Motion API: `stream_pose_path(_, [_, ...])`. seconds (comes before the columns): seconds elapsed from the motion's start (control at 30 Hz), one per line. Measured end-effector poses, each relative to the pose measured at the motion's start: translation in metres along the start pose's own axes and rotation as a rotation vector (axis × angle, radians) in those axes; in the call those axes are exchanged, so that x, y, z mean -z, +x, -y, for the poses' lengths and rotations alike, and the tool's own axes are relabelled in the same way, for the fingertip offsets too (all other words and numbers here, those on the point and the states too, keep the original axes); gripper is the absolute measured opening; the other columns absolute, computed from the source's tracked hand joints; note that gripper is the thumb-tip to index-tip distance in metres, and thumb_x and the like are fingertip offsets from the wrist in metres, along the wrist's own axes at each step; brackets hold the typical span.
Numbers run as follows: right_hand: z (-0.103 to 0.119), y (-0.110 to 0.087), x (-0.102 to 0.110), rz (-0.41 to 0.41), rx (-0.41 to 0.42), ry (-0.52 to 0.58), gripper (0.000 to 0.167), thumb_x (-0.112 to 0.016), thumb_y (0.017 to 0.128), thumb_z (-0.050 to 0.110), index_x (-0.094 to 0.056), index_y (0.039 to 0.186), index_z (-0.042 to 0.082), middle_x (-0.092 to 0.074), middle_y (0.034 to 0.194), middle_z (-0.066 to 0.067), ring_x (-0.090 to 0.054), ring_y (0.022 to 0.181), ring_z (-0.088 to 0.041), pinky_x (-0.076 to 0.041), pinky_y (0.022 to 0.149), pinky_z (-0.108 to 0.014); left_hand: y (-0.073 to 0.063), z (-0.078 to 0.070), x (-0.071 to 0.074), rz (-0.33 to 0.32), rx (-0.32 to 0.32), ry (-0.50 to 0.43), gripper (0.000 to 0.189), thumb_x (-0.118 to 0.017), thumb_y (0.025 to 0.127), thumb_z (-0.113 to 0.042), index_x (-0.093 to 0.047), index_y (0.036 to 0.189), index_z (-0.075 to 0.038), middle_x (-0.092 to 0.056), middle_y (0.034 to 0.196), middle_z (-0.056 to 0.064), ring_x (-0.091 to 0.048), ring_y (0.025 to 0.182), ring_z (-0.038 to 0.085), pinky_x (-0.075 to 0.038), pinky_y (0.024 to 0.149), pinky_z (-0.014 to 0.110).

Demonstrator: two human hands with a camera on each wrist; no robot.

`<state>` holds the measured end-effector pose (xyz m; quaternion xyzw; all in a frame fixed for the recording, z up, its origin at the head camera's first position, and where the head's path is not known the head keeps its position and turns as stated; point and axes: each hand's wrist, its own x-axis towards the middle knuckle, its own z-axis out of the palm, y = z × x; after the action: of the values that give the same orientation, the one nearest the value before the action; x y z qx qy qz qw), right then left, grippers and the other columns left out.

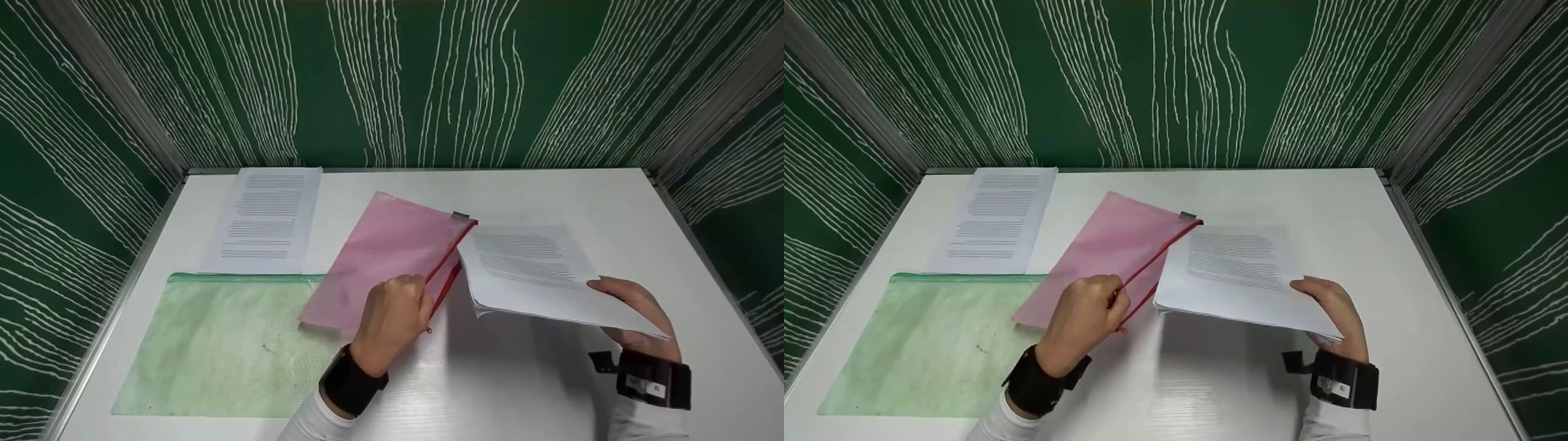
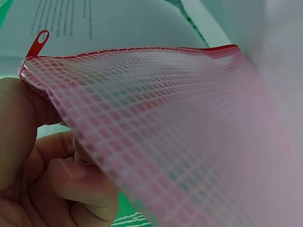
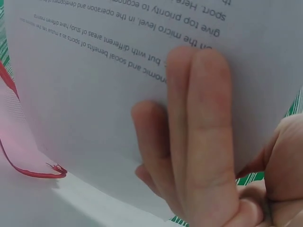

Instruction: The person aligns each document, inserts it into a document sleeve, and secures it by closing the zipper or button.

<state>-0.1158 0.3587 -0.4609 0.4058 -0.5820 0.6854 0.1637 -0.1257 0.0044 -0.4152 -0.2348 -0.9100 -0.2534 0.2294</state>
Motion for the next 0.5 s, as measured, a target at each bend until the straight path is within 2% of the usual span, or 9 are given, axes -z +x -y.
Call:
stream_pose_path(0.1, [-0.001,-0.001,0.001,0.021,-0.047,0.008,0.042,-0.040,0.073,-0.012,-0.044,0.112,-0.027,-0.053,0.115,-0.026,-0.044,0.060,-0.013,-0.028,0.041,-0.014,0.000,-0.001,0.001,0.000,-0.009,-0.001,0.032,-0.050,0.077,-0.001,-0.035,0.051,-0.013,-0.019,0.055,-0.008,-0.021,0.051,0.005,-0.022,0.042,0.017])
stream_pose_path(0.13, [-0.001,-0.002,0.000,0.011,-0.065,-0.003,0.043,-0.041,0.073,-0.011,-0.044,0.112,-0.027,-0.053,0.115,-0.026,-0.045,0.060,-0.013,-0.030,0.041,-0.014,0.000,-0.002,0.002,0.000,-0.009,-0.001,0.032,-0.050,0.077,-0.002,-0.036,0.051,-0.013,-0.019,0.054,-0.007,-0.021,0.051,0.005,-0.022,0.043,0.017])
stream_pose_path(0.2, [0.001,-0.002,-0.001,-0.016,-0.077,-0.086,0.041,-0.045,0.074,-0.009,-0.046,0.111,-0.027,-0.053,0.114,-0.025,-0.049,0.066,-0.014,-0.038,0.050,-0.013,0.000,-0.002,0.002,0.002,-0.007,-0.003,0.031,-0.050,0.078,-0.002,-0.037,0.052,-0.013,-0.020,0.054,-0.008,-0.021,0.051,0.004,-0.022,0.043,0.017])
stream_pose_path(0.23, [0.002,-0.002,-0.002,-0.029,-0.077,-0.110,0.040,-0.046,0.076,-0.009,-0.046,0.110,-0.028,-0.053,0.114,-0.027,-0.050,0.069,-0.014,-0.038,0.052,-0.012,0.000,-0.002,0.002,0.004,-0.007,-0.005,0.031,-0.050,0.078,-0.002,-0.037,0.052,-0.013,-0.020,0.054,-0.008,-0.021,0.051,0.004,-0.022,0.043,0.017])
stream_pose_path(0.3, [0.004,-0.003,-0.005,-0.066,-0.067,-0.246,0.036,-0.047,0.076,-0.010,-0.048,0.107,-0.028,-0.053,0.114,-0.029,-0.053,0.087,-0.021,-0.043,0.068,-0.015,0.001,-0.003,0.003,0.010,-0.008,-0.015,0.030,-0.050,0.078,-0.002,-0.038,0.052,-0.013,-0.021,0.053,-0.007,-0.022,0.051,0.004,-0.022,0.043,0.017])
stream_pose_path(0.33, [0.004,-0.002,-0.006,-0.075,-0.055,-0.332,0.035,-0.049,0.077,-0.008,-0.050,0.106,-0.027,-0.054,0.114,-0.030,-0.053,0.096,-0.024,-0.042,0.077,-0.018,0.001,-0.003,0.003,0.013,-0.010,-0.022,0.030,-0.050,0.078,-0.002,-0.039,0.052,-0.013,-0.021,0.053,-0.007,-0.022,0.051,0.005,-0.022,0.043,0.016])
stream_pose_path(0.4, [0.004,-0.001,-0.009,-0.067,-0.040,-0.438,0.033,-0.049,0.077,-0.010,-0.052,0.105,-0.026,-0.054,0.112,-0.031,-0.052,0.100,-0.027,-0.041,0.082,-0.020,0.001,-0.002,0.003,0.018,-0.016,-0.033,0.029,-0.051,0.078,-0.002,-0.040,0.053,-0.012,-0.022,0.054,-0.007,-0.023,0.051,0.005,-0.022,0.043,0.016])
stream_pose_path(0.47, [0.003,0.000,-0.011,-0.043,-0.036,-0.577,0.030,-0.054,0.083,-0.001,-0.055,0.105,-0.022,-0.056,0.110,-0.030,-0.050,0.107,-0.029,-0.037,0.092,-0.023,0.001,-0.002,0.003,0.022,-0.019,-0.044,0.029,-0.052,0.078,-0.002,-0.040,0.054,-0.012,-0.022,0.054,-0.007,-0.023,0.051,0.005,-0.022,0.043,0.016])
stream_pose_path(0.5, [0.003,0.001,-0.012,-0.051,-0.109,-0.576,0.029,-0.058,0.083,-0.001,-0.056,0.106,-0.020,-0.058,0.110,-0.025,-0.051,0.108,-0.024,-0.037,0.092,-0.021,0.001,-0.001,0.003,0.024,-0.019,-0.047,0.029,-0.053,0.078,-0.002,-0.041,0.054,-0.012,-0.022,0.054,-0.007,-0.023,0.051,0.005,-0.023,0.043,0.016])
